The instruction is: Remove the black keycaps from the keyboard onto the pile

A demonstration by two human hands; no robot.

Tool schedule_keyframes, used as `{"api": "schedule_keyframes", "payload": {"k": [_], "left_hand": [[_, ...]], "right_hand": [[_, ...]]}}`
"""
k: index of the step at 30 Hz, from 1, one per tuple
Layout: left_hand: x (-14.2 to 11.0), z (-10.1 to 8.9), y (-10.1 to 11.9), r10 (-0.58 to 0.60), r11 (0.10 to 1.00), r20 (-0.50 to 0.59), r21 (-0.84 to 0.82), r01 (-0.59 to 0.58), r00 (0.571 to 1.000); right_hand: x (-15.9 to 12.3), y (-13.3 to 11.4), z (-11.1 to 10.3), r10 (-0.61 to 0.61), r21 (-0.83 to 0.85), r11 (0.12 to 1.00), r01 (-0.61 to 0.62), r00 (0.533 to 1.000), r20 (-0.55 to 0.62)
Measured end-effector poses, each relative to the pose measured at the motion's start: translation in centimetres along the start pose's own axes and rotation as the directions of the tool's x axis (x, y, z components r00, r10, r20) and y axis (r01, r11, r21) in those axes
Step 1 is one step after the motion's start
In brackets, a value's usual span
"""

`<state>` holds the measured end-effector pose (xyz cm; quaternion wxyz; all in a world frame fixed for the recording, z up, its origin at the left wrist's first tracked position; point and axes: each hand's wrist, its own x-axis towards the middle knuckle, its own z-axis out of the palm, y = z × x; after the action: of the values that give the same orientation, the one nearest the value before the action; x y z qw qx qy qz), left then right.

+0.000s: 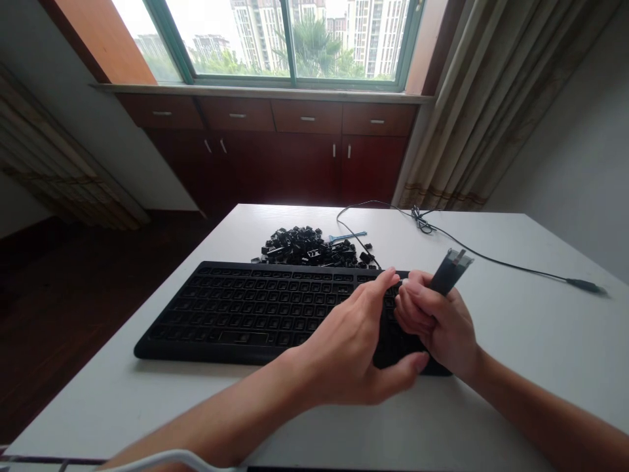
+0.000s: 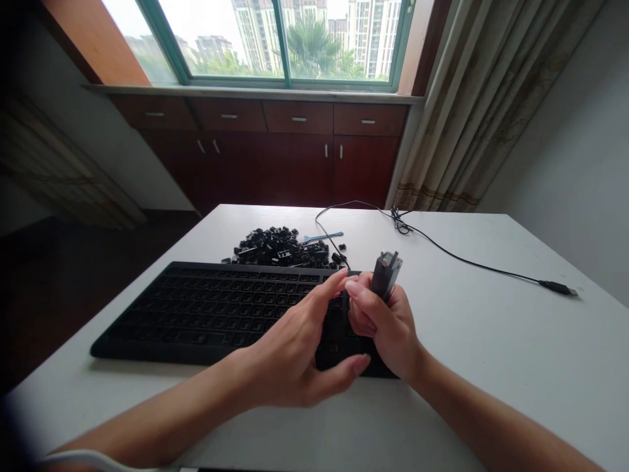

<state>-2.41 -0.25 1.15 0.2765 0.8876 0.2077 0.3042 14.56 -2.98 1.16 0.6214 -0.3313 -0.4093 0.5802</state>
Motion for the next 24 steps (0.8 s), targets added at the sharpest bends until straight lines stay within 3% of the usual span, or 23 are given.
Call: {"api": "schedule_keyframes", "payload": {"k": [4,8,10,13,16,20,24], "left_hand": [[0.9,1.4,0.9,-0.145,0.966,0.091,-0.202,0.161,0.985],[2.7,2.9,1.9,-0.248,0.854,0.036,-0.463,0.236,0.968],[3.1,3.5,2.2,-0.268,0.816,0.017,-0.528,0.236,0.963],[3.0,4.1,2.0,-0.272,0.821,0.004,-0.521,0.234,0.962],[2.6,4.3,1.5,-0.293,0.85,-0.004,-0.459,0.259,0.956],[2.3,4.2,1.1,-0.307,0.842,0.016,-0.462,0.28,0.951],[2.2,3.6,1.0,-0.302,0.84,0.02,-0.466,0.276,0.953]], "right_hand": [[-0.2,0.3,0.0,-0.002,0.012,1.0,0.002,1.0,0.007],[-0.1,0.1,0.3,0.084,0.037,0.996,-0.08,0.988,-0.13],[-0.1,0.0,0.6,0.068,0.026,0.998,-0.063,0.971,-0.229],[0.0,-0.2,0.9,0.022,-0.001,1.0,-0.024,0.94,-0.34],[0.3,-0.3,0.9,0.039,0.037,0.999,-0.028,0.93,-0.365],[0.8,-0.7,0.2,0.08,0.174,0.985,-0.02,0.934,-0.348],[0.8,-1.2,-0.3,0.189,0.145,0.977,-0.158,0.954,-0.232]]}}
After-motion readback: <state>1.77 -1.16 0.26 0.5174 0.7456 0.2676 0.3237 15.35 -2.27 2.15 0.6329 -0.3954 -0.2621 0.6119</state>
